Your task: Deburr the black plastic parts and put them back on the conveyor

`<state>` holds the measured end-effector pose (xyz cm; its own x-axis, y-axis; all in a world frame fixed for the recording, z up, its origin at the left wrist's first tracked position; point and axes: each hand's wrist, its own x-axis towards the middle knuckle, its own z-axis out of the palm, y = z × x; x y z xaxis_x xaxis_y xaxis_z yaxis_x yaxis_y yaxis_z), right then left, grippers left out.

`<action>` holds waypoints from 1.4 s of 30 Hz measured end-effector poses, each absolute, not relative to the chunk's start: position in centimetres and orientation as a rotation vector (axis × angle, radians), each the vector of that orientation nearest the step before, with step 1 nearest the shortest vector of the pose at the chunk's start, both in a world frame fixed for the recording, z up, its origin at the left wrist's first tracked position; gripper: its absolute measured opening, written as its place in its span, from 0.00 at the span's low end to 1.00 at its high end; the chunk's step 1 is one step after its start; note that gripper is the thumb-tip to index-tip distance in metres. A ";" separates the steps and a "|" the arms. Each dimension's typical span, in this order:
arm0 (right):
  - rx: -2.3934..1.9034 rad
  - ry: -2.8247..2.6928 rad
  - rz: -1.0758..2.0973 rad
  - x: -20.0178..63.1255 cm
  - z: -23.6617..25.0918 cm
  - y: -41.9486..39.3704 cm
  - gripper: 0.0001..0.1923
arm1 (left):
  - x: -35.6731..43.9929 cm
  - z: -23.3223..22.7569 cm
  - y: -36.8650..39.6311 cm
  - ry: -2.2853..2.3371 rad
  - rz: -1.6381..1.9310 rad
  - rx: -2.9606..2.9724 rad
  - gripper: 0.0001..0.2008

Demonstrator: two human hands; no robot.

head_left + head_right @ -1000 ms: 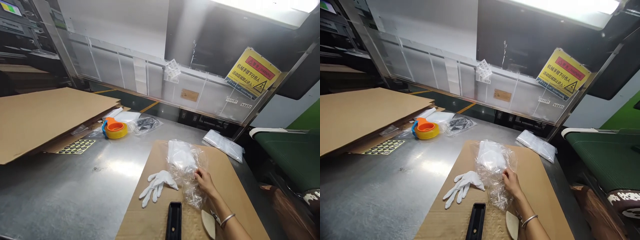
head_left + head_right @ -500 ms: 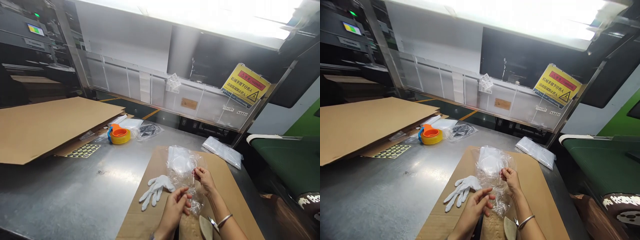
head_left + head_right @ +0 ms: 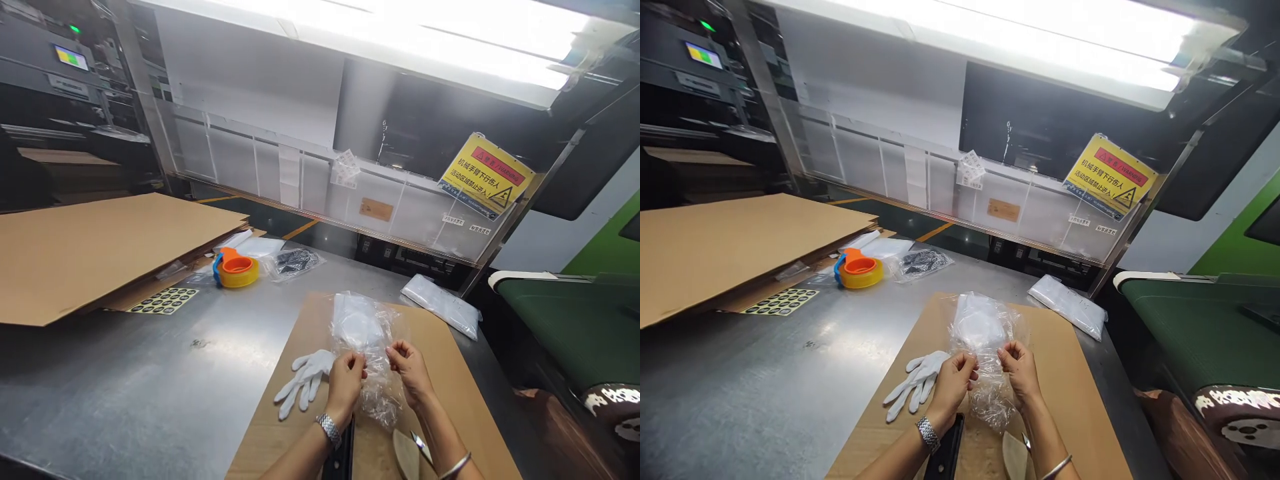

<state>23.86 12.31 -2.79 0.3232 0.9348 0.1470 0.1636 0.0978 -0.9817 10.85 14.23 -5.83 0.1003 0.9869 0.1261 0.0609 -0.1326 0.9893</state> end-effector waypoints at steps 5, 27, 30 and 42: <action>-1.396 -1.446 0.650 22.2 -1.8 11.0 0.09 | 9.0 -4.2 12.9 1.169 1.342 1.861 0.13; -1.736 -1.818 0.188 15.6 -7.5 2.1 0.09 | -1.5 -7.5 9.1 1.514 1.260 2.408 0.13; -1.857 -1.811 0.191 15.9 -10.2 0.1 0.05 | -2.1 -8.8 8.4 1.534 1.192 2.370 0.11; -1.508 -1.476 1.260 15.0 -12.5 -4.0 0.28 | -1.9 -9.6 6.5 1.403 0.745 2.044 0.11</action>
<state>15.04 -4.00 -12.54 -0.1071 0.9780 -0.1790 0.3300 -0.1349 -0.9343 -1.90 6.52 -9.59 0.3033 0.9432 0.1359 0.6412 -0.3075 0.7031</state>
